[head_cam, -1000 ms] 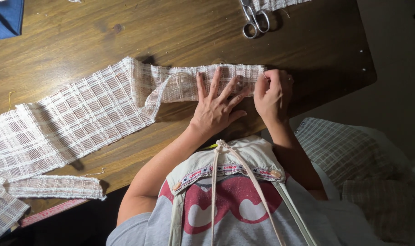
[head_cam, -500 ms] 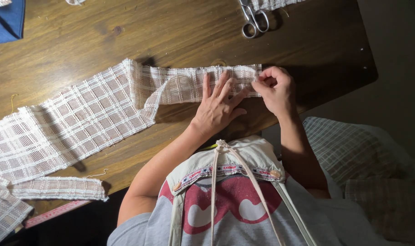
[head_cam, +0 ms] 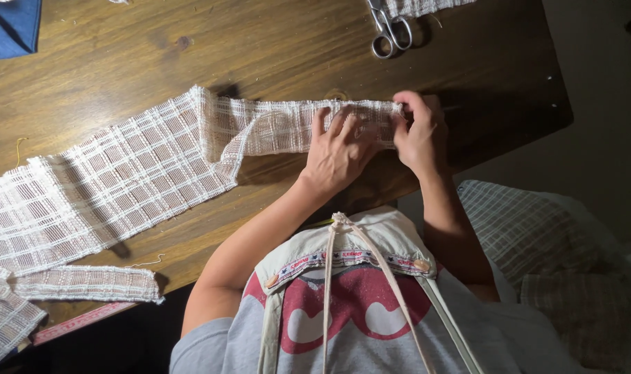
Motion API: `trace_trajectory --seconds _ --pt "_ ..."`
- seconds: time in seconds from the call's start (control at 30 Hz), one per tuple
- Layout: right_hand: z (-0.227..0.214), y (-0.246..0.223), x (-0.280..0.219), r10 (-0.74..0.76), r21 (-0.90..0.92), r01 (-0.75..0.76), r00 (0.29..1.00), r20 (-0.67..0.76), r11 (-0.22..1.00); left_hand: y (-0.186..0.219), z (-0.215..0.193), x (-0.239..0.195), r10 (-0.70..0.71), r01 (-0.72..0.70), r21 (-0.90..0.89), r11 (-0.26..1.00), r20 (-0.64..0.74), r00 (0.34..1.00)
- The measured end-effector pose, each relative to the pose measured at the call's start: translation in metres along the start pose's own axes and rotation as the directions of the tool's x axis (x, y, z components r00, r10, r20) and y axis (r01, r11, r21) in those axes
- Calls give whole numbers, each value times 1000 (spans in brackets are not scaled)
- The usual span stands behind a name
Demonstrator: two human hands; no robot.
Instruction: Cutting a strip of checkered fabric with scissors and then folding the pieces
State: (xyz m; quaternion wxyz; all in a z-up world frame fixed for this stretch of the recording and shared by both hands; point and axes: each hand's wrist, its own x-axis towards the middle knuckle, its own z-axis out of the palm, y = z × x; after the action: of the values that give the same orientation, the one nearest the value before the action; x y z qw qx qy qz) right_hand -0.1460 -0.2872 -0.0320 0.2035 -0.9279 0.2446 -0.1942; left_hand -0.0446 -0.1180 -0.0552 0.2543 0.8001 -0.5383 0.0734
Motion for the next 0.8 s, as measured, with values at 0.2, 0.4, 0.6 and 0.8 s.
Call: trace_trajectory --seconds 0.2,0.4,0.6,0.8 --pt "9 17 7 -71 38 69 997 29 997 -11 16 2 53 -50 28 998 -98 994" --pt "33 34 25 165 469 -203 979 121 860 -12 8 -2 14 -6 59 998 -129 992" --pt "41 42 50 244 557 -270 962 123 785 1 -10 5 -28 4 225 974 105 994" --pt "13 53 105 -168 538 183 983 -78 823 -17 6 6 61 -81 90 993 207 976"
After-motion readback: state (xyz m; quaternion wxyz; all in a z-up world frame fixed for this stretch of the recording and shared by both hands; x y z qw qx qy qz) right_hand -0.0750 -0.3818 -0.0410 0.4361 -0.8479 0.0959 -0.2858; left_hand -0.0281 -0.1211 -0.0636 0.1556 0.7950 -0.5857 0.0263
